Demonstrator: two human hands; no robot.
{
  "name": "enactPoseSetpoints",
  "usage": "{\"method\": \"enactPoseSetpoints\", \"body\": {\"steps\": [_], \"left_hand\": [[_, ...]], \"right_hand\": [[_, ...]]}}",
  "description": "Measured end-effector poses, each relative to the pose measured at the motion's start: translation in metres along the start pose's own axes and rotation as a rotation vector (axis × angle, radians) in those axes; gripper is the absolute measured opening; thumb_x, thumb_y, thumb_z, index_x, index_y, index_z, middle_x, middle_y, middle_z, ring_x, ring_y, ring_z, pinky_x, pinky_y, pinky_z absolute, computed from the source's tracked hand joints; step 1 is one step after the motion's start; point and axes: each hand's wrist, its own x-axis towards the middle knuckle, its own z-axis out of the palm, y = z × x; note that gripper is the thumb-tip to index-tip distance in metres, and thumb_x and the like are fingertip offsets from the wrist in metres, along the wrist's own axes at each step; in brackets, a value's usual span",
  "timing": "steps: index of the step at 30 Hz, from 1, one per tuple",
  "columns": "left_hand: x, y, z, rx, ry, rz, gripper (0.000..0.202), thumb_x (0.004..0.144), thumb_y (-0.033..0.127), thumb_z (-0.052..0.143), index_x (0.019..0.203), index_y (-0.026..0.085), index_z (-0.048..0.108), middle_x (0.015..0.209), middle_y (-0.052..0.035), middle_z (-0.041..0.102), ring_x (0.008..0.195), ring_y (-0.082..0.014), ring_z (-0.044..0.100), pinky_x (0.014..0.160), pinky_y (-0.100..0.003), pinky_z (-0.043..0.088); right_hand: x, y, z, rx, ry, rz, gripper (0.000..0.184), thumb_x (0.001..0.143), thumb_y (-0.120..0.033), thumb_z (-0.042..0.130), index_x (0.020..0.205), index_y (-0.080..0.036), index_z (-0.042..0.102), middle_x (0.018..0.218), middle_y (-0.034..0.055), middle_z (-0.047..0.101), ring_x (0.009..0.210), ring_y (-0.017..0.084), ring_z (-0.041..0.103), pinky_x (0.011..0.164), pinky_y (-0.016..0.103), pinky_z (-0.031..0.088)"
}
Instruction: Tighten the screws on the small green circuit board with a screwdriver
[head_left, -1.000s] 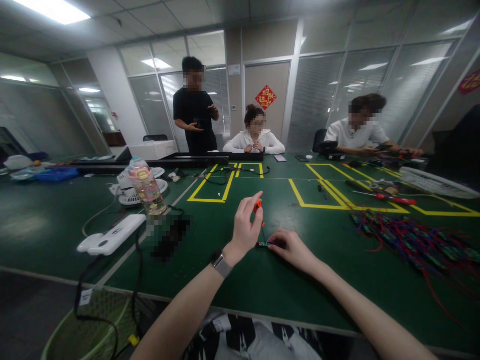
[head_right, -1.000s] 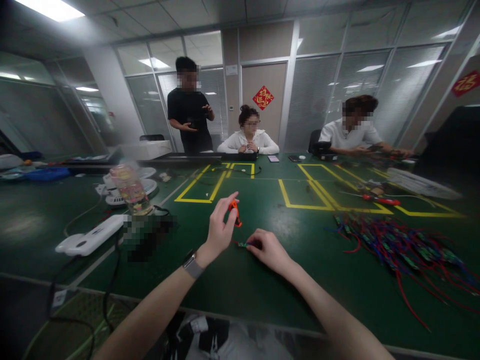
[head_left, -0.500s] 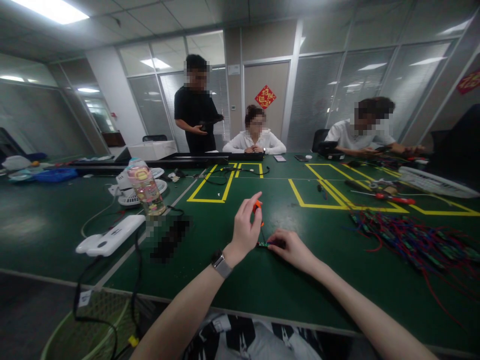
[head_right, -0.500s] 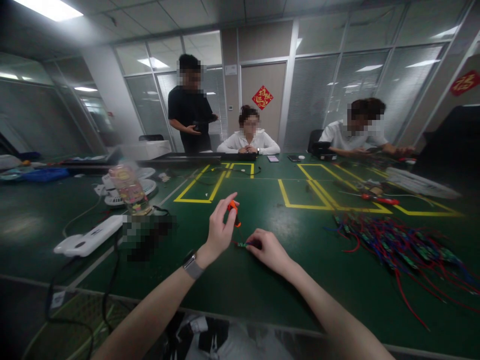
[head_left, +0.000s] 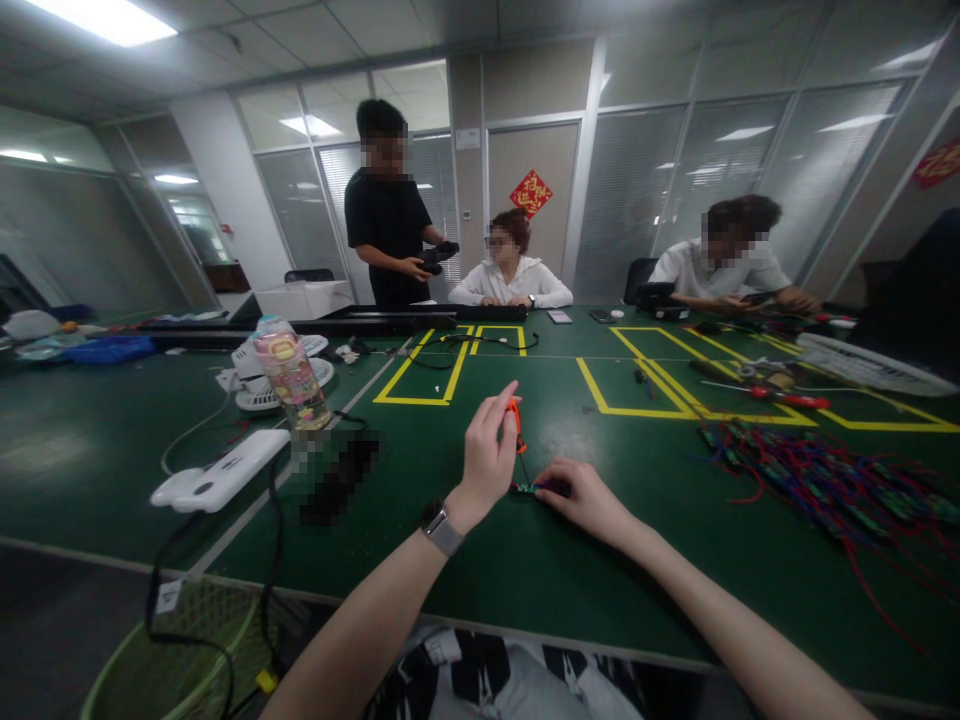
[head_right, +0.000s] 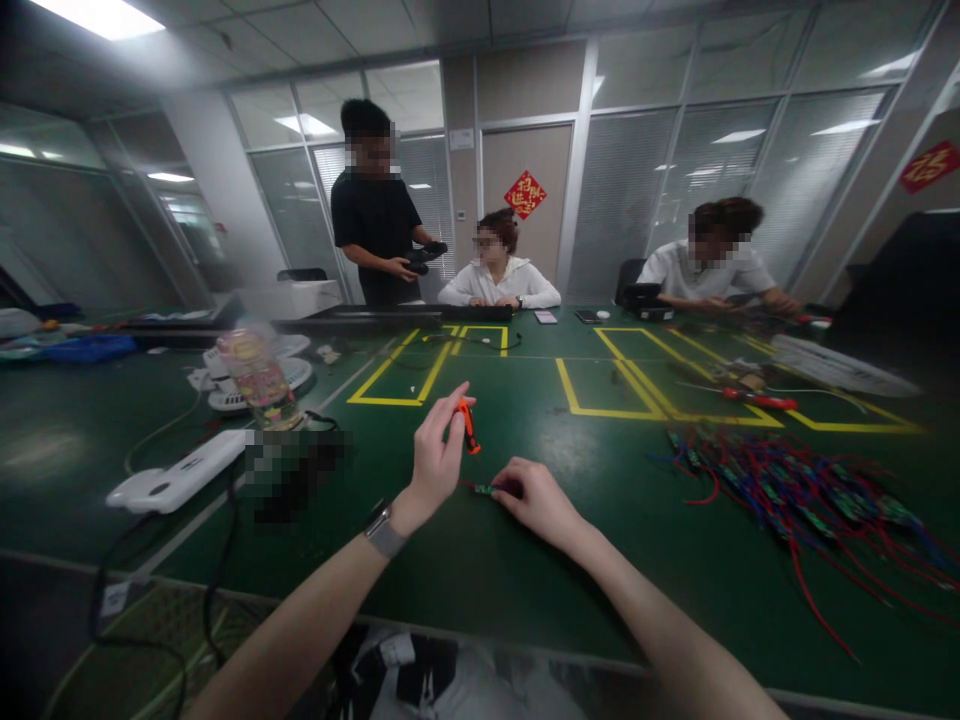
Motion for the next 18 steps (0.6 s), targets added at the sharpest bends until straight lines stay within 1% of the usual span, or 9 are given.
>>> {"method": "enactPoseSetpoints", "body": {"steps": [3,6,8,11,13,15,18], "left_hand": [[0.0009,-0.0028,0.0006,0.035,0.019,0.012,0.032,0.099,0.022,0.042,0.129,0.02,0.053,0.097,-0.005,0.061,0.088,-0.016,0.058,0.081,-0.029,0.048],[0.0011,-0.0042,0.0007,0.089,0.062,0.033,0.026,0.095,0.027,0.052,0.12,0.021,0.06,0.088,-0.0024,0.056,0.081,-0.0151,0.056,0.076,-0.028,0.048],[0.0004,-0.0032,0.0008,0.09,0.06,0.039,0.027,0.095,0.029,0.052,0.119,0.022,0.061,0.088,-0.0024,0.055,0.081,-0.0151,0.055,0.075,-0.028,0.048],[-0.001,-0.0006,0.0014,0.046,0.018,0.029,0.034,0.099,0.024,0.041,0.131,0.021,0.053,0.099,-0.0058,0.058,0.089,-0.016,0.057,0.08,-0.029,0.048],[-0.0011,0.0002,0.0017,0.023,0.005,0.021,0.037,0.1,0.021,0.036,0.135,0.02,0.048,0.105,-0.0073,0.06,0.093,-0.0163,0.058,0.083,-0.03,0.048],[-0.0006,-0.0003,0.0018,0.027,0.016,0.031,0.035,0.099,0.022,0.04,0.133,0.02,0.05,0.101,-0.0066,0.061,0.092,-0.0164,0.058,0.083,-0.03,0.048],[0.0002,-0.0017,0.0013,0.06,0.048,0.057,0.028,0.095,0.026,0.051,0.122,0.021,0.059,0.092,-0.0037,0.058,0.085,-0.016,0.057,0.078,-0.029,0.048]], "right_hand": [[-0.0001,0.0001,0.0003,0.001,-0.003,0.002,0.009,0.081,-0.017,0.063,0.085,-0.017,0.071,0.083,0.004,0.065,0.073,0.018,0.06,0.067,0.028,0.049],[0.0,0.0014,0.0008,0.003,-0.004,0.004,0.009,0.081,-0.018,0.063,0.085,-0.017,0.071,0.083,0.0035,0.064,0.073,0.018,0.06,0.067,0.028,0.049],[0.0002,0.0022,0.0011,-0.001,-0.001,0.006,0.008,0.081,-0.019,0.064,0.084,-0.017,0.071,0.082,0.0032,0.064,0.073,0.017,0.06,0.067,0.028,0.048],[0.0003,0.0026,0.0012,-0.001,-0.005,-0.001,0.009,0.081,-0.02,0.063,0.084,-0.017,0.071,0.082,0.0032,0.064,0.073,0.018,0.06,0.067,0.028,0.048],[0.0002,0.0026,0.0013,0.001,-0.006,-0.007,0.009,0.081,-0.019,0.063,0.084,-0.017,0.071,0.083,0.0035,0.064,0.073,0.018,0.06,0.067,0.028,0.048],[0.0,0.0029,0.0017,-0.002,0.0,-0.011,0.009,0.081,-0.018,0.063,0.084,-0.017,0.071,0.082,0.0036,0.064,0.073,0.018,0.06,0.067,0.028,0.048],[-0.0001,0.0038,0.0025,-0.011,0.012,-0.014,0.009,0.08,-0.018,0.063,0.083,-0.017,0.071,0.081,0.0032,0.065,0.073,0.018,0.06,0.067,0.028,0.048]]}}
